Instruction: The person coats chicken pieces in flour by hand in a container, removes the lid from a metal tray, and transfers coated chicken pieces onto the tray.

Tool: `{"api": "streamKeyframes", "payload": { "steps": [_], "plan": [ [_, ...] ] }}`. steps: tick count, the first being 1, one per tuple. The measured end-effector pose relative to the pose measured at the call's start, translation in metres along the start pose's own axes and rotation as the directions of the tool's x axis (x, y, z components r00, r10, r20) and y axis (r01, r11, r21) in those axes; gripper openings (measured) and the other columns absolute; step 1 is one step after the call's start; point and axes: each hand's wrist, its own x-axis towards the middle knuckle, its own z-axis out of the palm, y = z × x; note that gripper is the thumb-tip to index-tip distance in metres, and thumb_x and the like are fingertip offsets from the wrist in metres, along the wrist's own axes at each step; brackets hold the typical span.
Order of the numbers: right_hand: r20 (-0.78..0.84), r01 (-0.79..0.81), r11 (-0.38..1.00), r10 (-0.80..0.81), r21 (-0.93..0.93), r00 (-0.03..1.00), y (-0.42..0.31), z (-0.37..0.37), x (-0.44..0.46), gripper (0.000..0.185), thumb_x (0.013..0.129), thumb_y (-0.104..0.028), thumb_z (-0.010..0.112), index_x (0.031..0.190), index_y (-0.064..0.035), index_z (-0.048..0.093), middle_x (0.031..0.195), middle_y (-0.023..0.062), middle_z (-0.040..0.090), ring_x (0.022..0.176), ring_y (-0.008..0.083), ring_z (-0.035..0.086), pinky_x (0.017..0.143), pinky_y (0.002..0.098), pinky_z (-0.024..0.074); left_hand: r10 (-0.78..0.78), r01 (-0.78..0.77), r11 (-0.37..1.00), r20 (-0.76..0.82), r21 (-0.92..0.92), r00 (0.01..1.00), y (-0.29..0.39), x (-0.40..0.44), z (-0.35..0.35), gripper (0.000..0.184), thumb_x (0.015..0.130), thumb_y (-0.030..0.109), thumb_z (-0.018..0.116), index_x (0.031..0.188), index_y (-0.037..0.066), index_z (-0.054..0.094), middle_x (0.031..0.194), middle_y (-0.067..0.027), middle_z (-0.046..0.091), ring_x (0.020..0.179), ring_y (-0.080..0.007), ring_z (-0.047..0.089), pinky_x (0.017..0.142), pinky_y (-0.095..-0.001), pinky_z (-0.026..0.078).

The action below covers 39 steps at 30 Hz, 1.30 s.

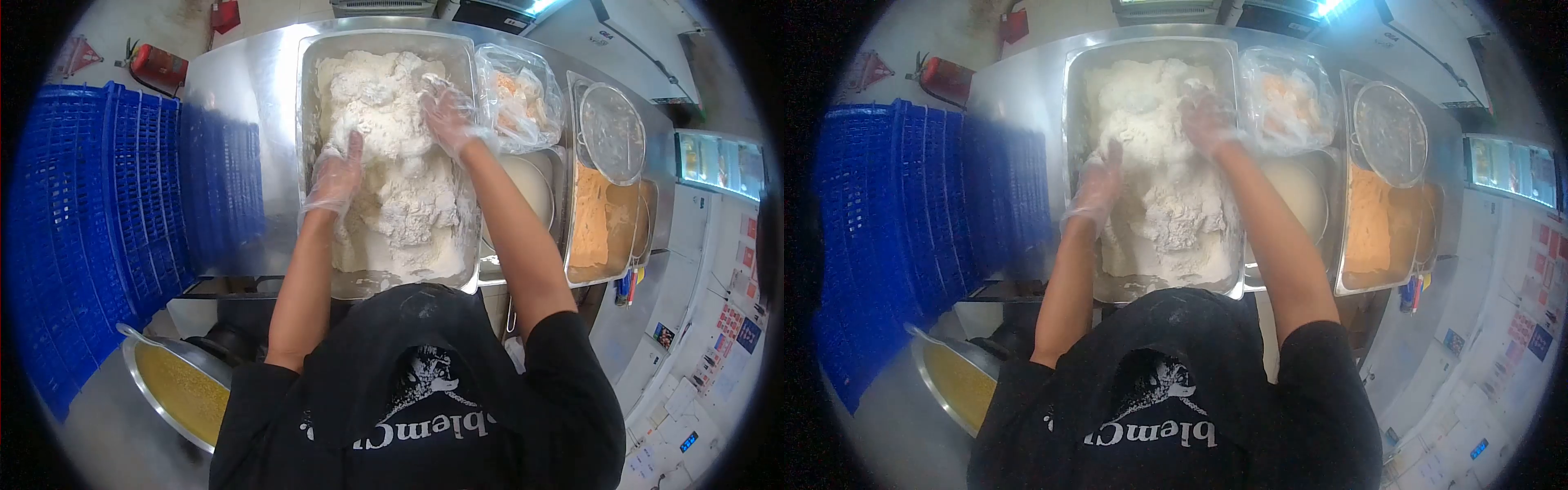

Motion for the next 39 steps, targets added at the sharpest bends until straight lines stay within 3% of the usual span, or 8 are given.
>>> {"api": "streamKeyframes", "payload": {
  "steps": [2, 4, 11, 21, 26, 30, 36, 39],
  "plan": [
    [0.067, 0.14, 0.905, -0.124, -0.401, 0.99, 0.004, -0.001, 0.047, 0.078, 0.101, -0.058, 0.043, 0.157, -0.0048, 0.034, 0.162, 0.0283, 0.029, 0.151, 0.0391, 0.031, 0.115, 0.0479, 0.0389, 0.132, -0.121, 0.987, -0.102, 0.106, 0.986, 0.011, -0.003, -0.002, 0.118, 0.094, 0.084, 0.019, 0.139, -0.022, 0.046, 0.143, -0.0426, 0.046, 0.14, -0.0487, 0.044, 0.119, -0.048, 0.034],
    [-0.119, 0.03, 0.992, -0.016, 0.12, 0.993, -0.01, -0.013, 0.069, 0.078, 0.1, -0.055, 0.046, 0.155, -0.0001, 0.037, 0.16, 0.0315, 0.032, 0.149, 0.0405, 0.036, 0.114, 0.0482, 0.0399, 0.013, -0.014, 1.0, -0.094, -0.01, 0.995, 0.023, 0.028, -0.001, 0.117, 0.094, 0.084, 0.019, 0.141, -0.021, 0.044, 0.143, -0.0418, 0.047, 0.14, -0.0487, 0.043, 0.119, -0.0479, 0.033],
    [0.011, 0.019, 0.932, -0.025, 0.361, 1.0, -0.032, 0.003, 0.064, 0.115, 0.08, -0.074, 0.066, 0.157, 0.0038, 0.031, 0.159, 0.0261, 0.038, 0.148, 0.038, 0.038, 0.122, 0.0406, 0.0324, 0.142, -0.226, 0.954, -0.369, -0.197, 0.919, 0.041, 0.1, 0.011, 0.118, 0.091, 0.087, 0.028, 0.145, -0.018, 0.042, 0.148, -0.039, 0.043, 0.143, -0.0463, 0.041, 0.121, -0.0479, 0.031],
    [0.385, -0.248, 0.823, 0.039, 0.511, 0.922, -0.025, 0.01, -0.004, 0.107, 0.09, -0.069, 0.059, 0.157, 0.0071, 0.025, 0.159, 0.0275, 0.036, 0.15, 0.0403, 0.032, 0.123, 0.0451, 0.0318, -0.023, -0.017, 0.973, 0.172, 0.23, 0.985, 0.054, 0.02, -0.016, 0.119, 0.087, 0.084, 0.05, 0.154, -0.012, 0.029, 0.159, -0.0328, 0.033, 0.152, -0.0411, 0.029, 0.125, -0.0447, 0.027],
    [0.203, -0.121, 0.79, -0.005, 0.601, 0.979, 0.008, 0.026, 0.007, 0.078, 0.101, -0.054, 0.048, 0.157, -0.0024, 0.032, 0.161, 0.0223, 0.036, 0.149, 0.0381, 0.035, 0.123, 0.0477, 0.0302, 0.021, -0.002, 0.976, 0.087, -0.218, 0.996, 0.028, 0.049, -0.011, 0.106, 0.095, 0.077, 0.044, 0.152, -0.012, 0.033, 0.151, -0.0366, 0.042, 0.145, -0.0419, 0.041, 0.121, -0.0457, 0.034],
    [0.242, 0.196, 0.952, -0.137, -0.237, 0.961, -0.025, -0.015, -0.025, 0.085, 0.105, -0.062, 0.025, 0.139, 0.0119, 0.05, 0.141, 0.0321, 0.054, 0.134, 0.0411, 0.053, 0.116, 0.0448, 0.0373, 0.118, -0.109, 0.988, -0.079, 0.107, 0.99, 0.026, 0.032, -0.008, 0.099, 0.1, 0.073, 0.036, 0.138, -0.018, 0.049, 0.141, -0.0415, 0.049, 0.136, -0.0453, 0.051, 0.12, -0.0474, 0.036],
    [0.053, 0.155, 0.974, -0.149, -0.164, 0.987, -0.019, 0.037, -0.072, 0.108, 0.095, -0.079, 0.033, 0.144, 0.0177, 0.04, 0.143, 0.0399, 0.047, 0.134, 0.0434, 0.052, 0.115, 0.0448, 0.0392, 0.06, -0.103, 0.977, 0.217, 0.189, 0.974, 0.005, -0.001, 0.011, 0.105, 0.099, 0.078, 0.023, 0.111, -0.015, 0.07, 0.13, -0.0451, 0.054, 0.131, -0.047, 0.055, 0.111, -0.0473, 0.042],
    [0.415, 0.08, 0.997, -0.076, 0.008, 0.907, -0.016, 0.046, -0.074, 0.123, 0.086, -0.084, 0.05, 0.151, 0.0174, 0.027, 0.152, 0.0382, 0.037, 0.145, 0.0456, 0.038, 0.122, 0.0454, 0.0316, 0.169, -0.185, 0.975, 0.128, 0.122, 0.977, -0.011, -0.006, 0.034, 0.11, 0.096, 0.081, 0.025, 0.117, -0.019, 0.065, 0.129, -0.0441, 0.056, 0.132, -0.0481, 0.054, 0.113, -0.0456, 0.041]
  ]
}}
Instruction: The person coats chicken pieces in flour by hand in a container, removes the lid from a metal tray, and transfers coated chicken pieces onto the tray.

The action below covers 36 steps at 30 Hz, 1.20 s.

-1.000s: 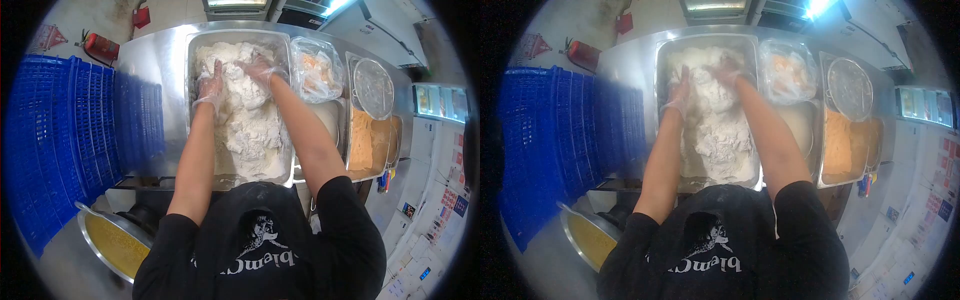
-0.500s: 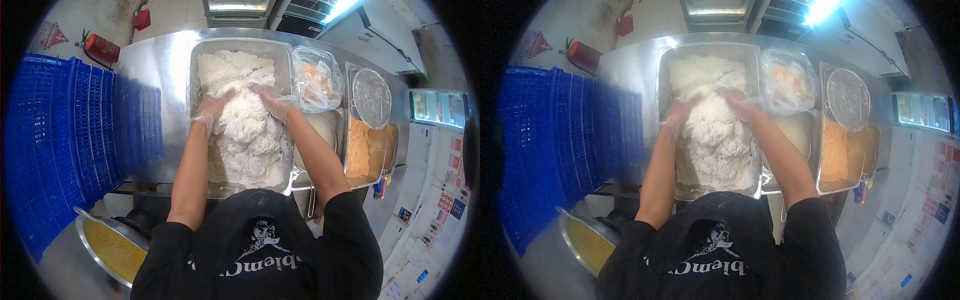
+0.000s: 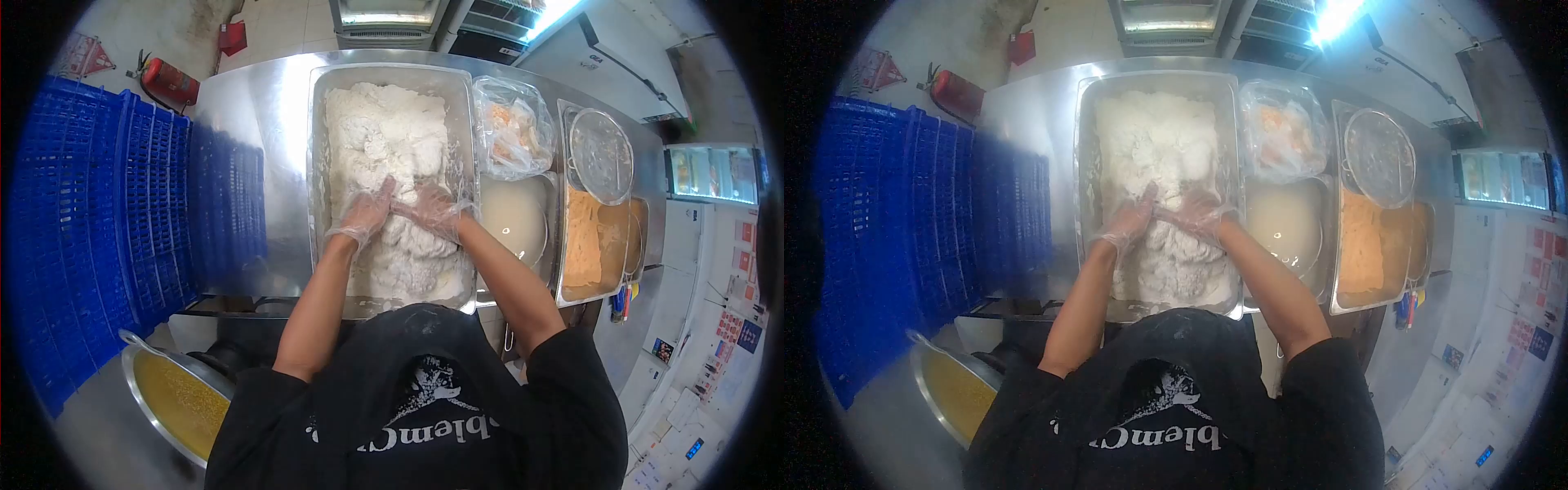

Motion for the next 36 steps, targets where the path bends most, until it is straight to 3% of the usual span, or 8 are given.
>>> {"api": "streamKeyframes", "payload": {
  "steps": [10, 13, 16, 19, 21, 29, 32, 36],
  "plan": [
    [-0.232, 0.129, 0.528, 0.134, 0.84, 0.963, -0.004, -0.022, 0.001, 0.099, 0.093, -0.07, 0.055, 0.158, -0.0009, 0.029, 0.154, 0.0283, 0.043, 0.144, 0.0374, 0.042, 0.118, 0.0439, 0.0366, 0.038, -0.02, 0.809, 0.019, -0.588, 0.999, 0.02, -0.005, -0.035, 0.098, 0.093, 0.076, 0.048, 0.152, -0.002, 0.042, 0.154, -0.0339, 0.04, 0.145, -0.0467, 0.037, 0.124, -0.0466, 0.026],
    [-0.432, 0.241, 0.696, 0.109, 0.676, 0.895, -0.012, -0.049, -0.009, 0.085, 0.099, -0.063, 0.05, 0.156, -0.002, 0.034, 0.154, 0.0268, 0.043, 0.144, 0.0419, 0.039, 0.119, 0.0467, 0.0336, 0.021, -0.06, 0.892, -0.091, -0.449, 0.996, 0.013, -0.005, -0.042, 0.101, 0.095, 0.072, 0.049, 0.15, -0.011, 0.037, 0.152, -0.037, 0.039, 0.146, -0.0448, 0.037, 0.121, -0.049, 0.032],
    [0.078, -0.109, 0.976, 0.096, 0.186, 0.992, 0.022, -0.008, 0.016, 0.077, 0.104, -0.055, 0.044, 0.159, -0.0042, 0.03, 0.161, 0.0258, 0.031, 0.146, 0.0477, 0.032, 0.121, 0.0477, 0.0317, 0.016, -0.011, 0.997, -0.058, 0.076, 0.998, -0.009, -0.026, -0.027, 0.099, 0.099, 0.073, 0.038, 0.144, -0.016, 0.043, 0.146, -0.0439, 0.041, 0.143, -0.0472, 0.041, 0.118, -0.0483, 0.036],
    [-0.276, 0.137, 0.862, -0.301, -0.488, 0.913, 0.025, 0.07, -0.031, 0.083, 0.1, -0.06, 0.047, 0.154, 0.0021, 0.037, 0.152, 0.0298, 0.04, 0.138, 0.0484, 0.041, 0.118, 0.0475, 0.0344, 0.107, -0.053, 0.919, -0.119, 0.39, 0.987, -0.05, -0.037, 0.029, 0.106, 0.099, 0.076, 0.028, 0.139, -0.02, 0.044, 0.133, -0.0476, 0.05, 0.133, -0.0503, 0.05, 0.112, -0.0477, 0.041],
    [-0.287, 0.017, 0.997, 0.006, 0.078, 0.958, 0.002, 0.056, -0.062, 0.094, 0.095, -0.066, 0.051, 0.153, 0.006, 0.036, 0.15, 0.0358, 0.039, 0.139, 0.0484, 0.041, 0.118, 0.048, 0.0339, -0.01, 0.003, 0.979, 0.036, 0.205, 0.999, -0.039, -0.048, 0.014, 0.107, 0.099, 0.076, 0.025, 0.137, -0.022, 0.045, 0.125, -0.0469, 0.055, 0.125, -0.0518, 0.055, 0.108, -0.0493, 0.043],
    [-0.231, -0.035, 0.713, 0.272, 0.701, 0.934, 0.017, 0.076, -0.03, 0.11, 0.085, -0.075, 0.059, 0.154, 0.0069, 0.034, 0.147, 0.0346, 0.048, 0.14, 0.0413, 0.046, 0.117, 0.0471, 0.0348, 0.138, -0.14, 0.99, -0.133, -0.003, 0.981, -0.017, -0.026, 0.036, 0.095, 0.1, 0.071, 0.041, 0.105, -0.02, 0.068, 0.086, -0.0346, 0.069, 0.075, -0.0462, 0.069, 0.072, -0.0547, 0.053],
    [-0.059, -0.039, 0.531, 0.167, 0.847, 0.984, -0.005, 0.022, -0.052, 0.106, 0.088, -0.074, 0.056, 0.154, 0.0076, 0.035, 0.154, 0.0299, 0.044, 0.144, 0.037, 0.043, 0.117, 0.0462, 0.0343, -0.066, 0.064, 0.972, -0.003, -0.226, 0.998, 0.03, -0.047, -0.022, 0.078, 0.098, 0.062, 0.058, 0.1, -0.015, 0.068, 0.074, -0.0173, 0.063, 0.059, -0.0247, 0.057, 0.061, -0.0462, 0.052],
    [-0.36, 0.223, 0.71, 0.046, 0.668, 0.932, 0.031, 0.036, -0.011, 0.09, 0.101, -0.068, 0.036, 0.157, 0.0032, 0.032, 0.157, 0.0283, 0.04, 0.148, 0.0406, 0.035, 0.124, 0.0451, 0.0219, 0.051, -0.058, 0.994, -0.072, -0.088, 0.996, -0.03, -0.017, -0.007, 0.104, 0.092, 0.08, 0.045, 0.126, -0.018, 0.061, 0.117, -0.0397, 0.065, 0.122, -0.0434, 0.063, 0.107, -0.0477, 0.045]
  ]
}}
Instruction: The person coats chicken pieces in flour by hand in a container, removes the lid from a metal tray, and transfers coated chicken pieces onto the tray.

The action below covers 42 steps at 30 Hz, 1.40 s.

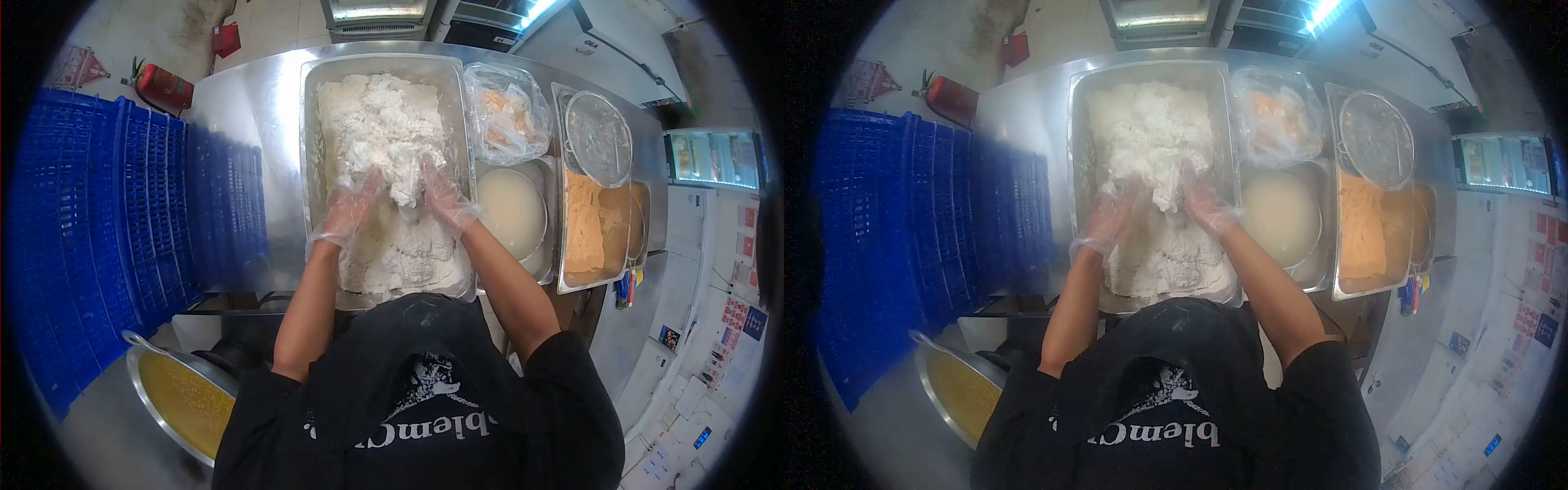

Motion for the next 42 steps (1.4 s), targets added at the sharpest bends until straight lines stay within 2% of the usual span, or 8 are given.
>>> {"api": "streamKeyframes", "payload": {
  "steps": [6, 14, 22, 24, 27, 31, 33, 42],
  "plan": [
    [0.339, 0.3, 0.212, 0.182, -0.93, 0.923, 0.033, 0.03, -0.075, 0.062, 0.11, -0.041, 0.03, 0.154, 0.0036, 0.037, 0.146, 0.0351, 0.047, 0.132, 0.0468, 0.051, 0.115, 0.0495, 0.0381, 0.046, -0.085, 0.925, 0.112, 0.371, 0.993, -0.042, -0.045, 0.027, 0.1, 0.099, 0.075, 0.035, 0.109, -0.02, 0.066, 0.091, -0.0383, 0.066, 0.092, -0.0477, 0.068, 0.088, -0.0536, 0.052],
    [0.058, -0.431, 0.89, 0.443, -0.147, 0.895, -0.035, 0.036, -0.113, 0.099, 0.088, -0.066, 0.065, 0.153, 0.0042, 0.039, 0.15, 0.03, 0.047, 0.139, 0.0401, 0.047, 0.116, 0.0432, 0.0371, -0.356, 0.376, 0.926, 0.266, -0.026, 0.896, -0.048, -0.057, 0.075, 0.111, 0.096, 0.081, 0.016, 0.136, -0.016, 0.051, 0.131, -0.0484, 0.05, 0.136, -0.0525, 0.046, 0.117, -0.0475, 0.032],
    [-0.063, 0.063, 0.843, -0.035, 0.534, 0.997, 0.108, 0.048, 0.001, 0.075, 0.096, -0.043, 0.062, 0.15, 0.0048, 0.042, 0.146, 0.0297, 0.05, 0.137, 0.036, 0.049, 0.114, 0.0445, 0.0386, 0.007, 0.232, 0.553, 0.282, -0.8, 0.959, 0.007, -0.048, -0.004, 0.064, 0.098, 0.036, 0.064, 0.147, -0.003, 0.05, 0.155, -0.0218, 0.047, 0.144, -0.0305, 0.044, 0.117, -0.0385, 0.039],
    [0.176, 0.403, 0.271, -0.597, -0.874, 0.783, 0.141, 0.01, 0.044, 0.073, 0.105, -0.047, 0.049, 0.157, 0.0006, 0.031, 0.164, 0.0208, 0.03, 0.145, 0.0384, 0.038, 0.123, 0.0414, 0.0311, 0.051, 0.143, 0.681, 0.242, -0.718, 0.969, 0.004, -0.041, -0.019, 0.069, 0.098, 0.04, 0.063, 0.149, -0.005, 0.047, 0.156, -0.0235, 0.044, 0.146, -0.0329, 0.041, 0.119, -0.0396, 0.036],
    [-0.061, -0.176, 0.763, 0.176, -0.622, 0.982, -0.125, -0.029, -0.03, 0.067, 0.107, -0.042, 0.041, 0.158, -0.0001, 0.031, 0.165, 0.0247, 0.025, 0.146, 0.0413, 0.036, 0.121, 0.0449, 0.0344, -0.19, 0.205, 0.962, 0.1, -0.182, 0.977, 0.02, -0.024, -0.032, 0.09, 0.097, 0.053, 0.056, 0.155, -0.012, 0.03, 0.161, -0.0283, 0.034, 0.15, -0.0387, 0.033, 0.125, -0.0429, 0.025],
    [-0.262, -0.153, 0.52, -0.142, -0.84, 0.954, -0.078, -0.029, 0.062, 0.061, 0.108, -0.039, 0.037, 0.154, 0.0014, 0.037, 0.162, 0.0267, 0.03, 0.147, 0.0389, 0.037, 0.117, 0.0472, 0.0391, -0.179, 0.18, 0.98, 0.018, -0.08, 0.984, 0.023, 0.024, -0.02, 0.105, 0.097, 0.067, 0.045, 0.156, -0.015, 0.017, 0.162, -0.0312, 0.029, 0.153, -0.0411, 0.027, 0.127, -0.0454, 0.019],
    [0.26, 0.184, 0.315, 0.22, -0.931, 0.94, -0.101, -0.048, 0.082, 0.059, 0.108, -0.039, 0.033, 0.15, 0.0006, 0.043, 0.159, 0.027, 0.036, 0.149, 0.0371, 0.034, 0.114, 0.0538, 0.0388, -0.216, 0.215, 0.972, 0.001, -0.09, 0.976, 0.029, 0.05, -0.014, 0.106, 0.097, 0.069, 0.043, 0.156, -0.015, 0.017, 0.162, -0.0313, 0.028, 0.153, -0.0414, 0.027, 0.127, -0.0453, 0.019],
    [-0.021, -0.062, 0.998, 0.061, -0.006, 0.998, -0.024, -0.007, 0.071, 0.063, 0.105, -0.048, 0.045, 0.149, -0.0032, 0.046, 0.145, 0.0189, 0.054, 0.125, 0.0285, 0.059, 0.104, 0.0426, 0.0498, -0.162, 0.31, 0.646, 0.272, -0.697, 0.949, 0.03, 0.077, -0.006, 0.09, 0.098, 0.067, 0.048, 0.157, 0.0, 0.035, 0.157, -0.0222, 0.043, 0.147, -0.0342, 0.039, 0.118, -0.0475, 0.034]
  ]
}}
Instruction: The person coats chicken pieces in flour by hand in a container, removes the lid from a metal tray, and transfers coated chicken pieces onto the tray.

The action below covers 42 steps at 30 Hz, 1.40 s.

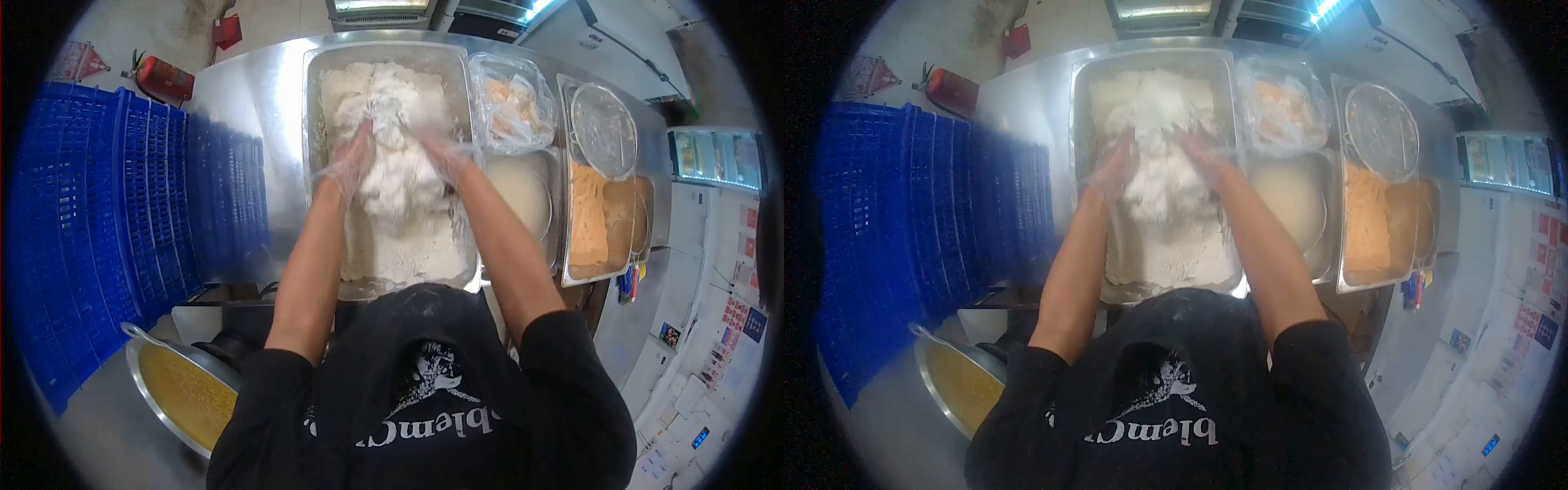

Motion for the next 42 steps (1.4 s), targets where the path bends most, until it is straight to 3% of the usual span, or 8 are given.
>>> {"api": "streamKeyframes", "payload": {
  "steps": [1, 8, 13, 17, 29, 33, 36, 42],
  "plan": [
    [0.122, -0.024, 0.873, -0.041, 0.487, 0.992, 0.009, 0.004, 0.003, 0.062, 0.105, -0.047, 0.047, 0.15, -0.0038, 0.045, 0.143, 0.0183, 0.054, 0.125, 0.0265, 0.058, 0.102, 0.0406, 0.0515, 0.013, -0.013, 1.0, -0.002, -0.006, 1.0, 0.003, -0.011, 0.003, 0.09, 0.098, 0.067, 0.048, 0.157, 0.0, 0.035, 0.157, -0.0222, 0.043, 0.147, -0.0342, 0.039, 0.118, -0.0475, 0.034],
    [0.139, -0.167, 0.796, 0.105, 0.582, 0.985, 0.023, 0.0, -0.009, 0.054, 0.107, -0.039, 0.049, 0.148, -0.0044, 0.046, 0.14, 0.0182, 0.056, 0.127, 0.0256, 0.057, 0.107, 0.0378, 0.0492, 0.078, -0.074, 0.977, -0.014, 0.199, 0.997, -0.006, -0.021, -0.005, 0.093, 0.098, 0.069, 0.047, 0.16, 0.002, 0.029, 0.164, -0.0224, 0.031, 0.153, -0.0347, 0.027, 0.125, -0.0471, 0.022],
    [-0.068, 0.009, 0.643, -0.095, -0.766, 0.993, -0.044, -0.046, 0.014, 0.057, 0.11, -0.035, 0.037, 0.159, -0.0056, 0.03, 0.159, 0.026, 0.038, 0.151, 0.0337, 0.033, 0.126, 0.0431, 0.025, 0.319, -0.106, 0.718, -0.19, 0.688, 0.928, 0.041, 0.002, -0.023, 0.097, 0.101, 0.073, 0.024, 0.152, -0.008, 0.038, 0.159, -0.0307, 0.034, 0.151, -0.0414, 0.03, 0.125, -0.0456, 0.025],
    [0.167, 0.167, 0.351, -0.03, -0.922, 0.985, -0.058, -0.058, 0.08, 0.085, 0.101, -0.068, 0.029, 0.162, -0.0086, 0.025, 0.166, 0.0211, 0.028, 0.154, 0.0384, 0.025, 0.125, 0.0468, 0.0224, 0.405, -0.144, 0.68, -0.204, 0.719, 0.891, 0.052, 0.035, -0.011, 0.095, 0.103, 0.069, 0.017, 0.152, -0.009, 0.037, 0.158, -0.0319, 0.035, 0.15, -0.0437, 0.031, 0.124, -0.0466, 0.025],
    [0.045, 0.016, 1.0, -0.015, -0.023, 0.999, -0.051, 0.0, 0.039, 0.114, 0.078, -0.052, 0.082, 0.161, -0.0023, 0.022, 0.153, 0.0248, 0.047, 0.141, 0.0373, 0.048, 0.118, 0.0396, 0.0387, 0.135, -0.028, 0.848, -0.164, 0.529, 0.977, 0.038, 0.036, 0.004, 0.106, 0.095, 0.079, 0.034, 0.156, -0.008, 0.033, 0.162, -0.0289, 0.032, 0.151, -0.0428, 0.031, 0.124, -0.0433, 0.025],
    [0.059, -0.142, 0.98, 0.151, -0.143, 0.987, -0.07, -0.013, -0.006, 0.103, 0.092, -0.067, 0.057, 0.161, -0.0002, 0.019, 0.167, 0.0229, 0.023, 0.155, 0.0381, 0.021, 0.126, 0.0439, 0.0245, 0.037, 0.023, 0.853, -0.104, 0.521, 0.994, 0.043, -0.01, 0.005, 0.096, 0.096, 0.061, 0.057, 0.156, -0.009, 0.03, 0.158, -0.0317, 0.036, 0.147, -0.0414, 0.038, 0.123, -0.0481, 0.029],
    [0.146, -0.035, 0.984, 0.062, -0.177, 0.987, -0.082, -0.035, -0.024, 0.091, 0.101, -0.067, 0.035, 0.163, -0.0047, 0.012, 0.17, 0.0206, 0.012, 0.157, 0.038, 0.009, 0.128, 0.0513, 0.0149, 0.126, -0.115, 0.985, 0.078, -0.132, 0.989, 0.035, -0.016, -0.008, 0.086, 0.099, 0.051, 0.059, 0.154, -0.009, 0.032, 0.156, -0.0301, 0.04, 0.145, -0.0388, 0.042, 0.122, -0.0488, 0.031],
    [0.091, 0.036, 0.748, 0.033, -0.662, 0.995, -0.065, -0.013, -0.027, 0.094, 0.099, -0.07, 0.035, 0.164, -0.0072, 0.011, 0.165, 0.0308, 0.017, 0.154, 0.0444, 0.02, 0.127, 0.0493, 0.0205, 0.344, -0.094, 0.561, -0.128, 0.822, 0.93, -0.009, 0.032, -0.02, 0.094, 0.102, 0.069, 0.027, 0.15, -0.012, 0.039, 0.156, -0.0342, 0.037, 0.149, -0.0437, 0.033, 0.125, -0.0456, 0.025]
  ]
}}
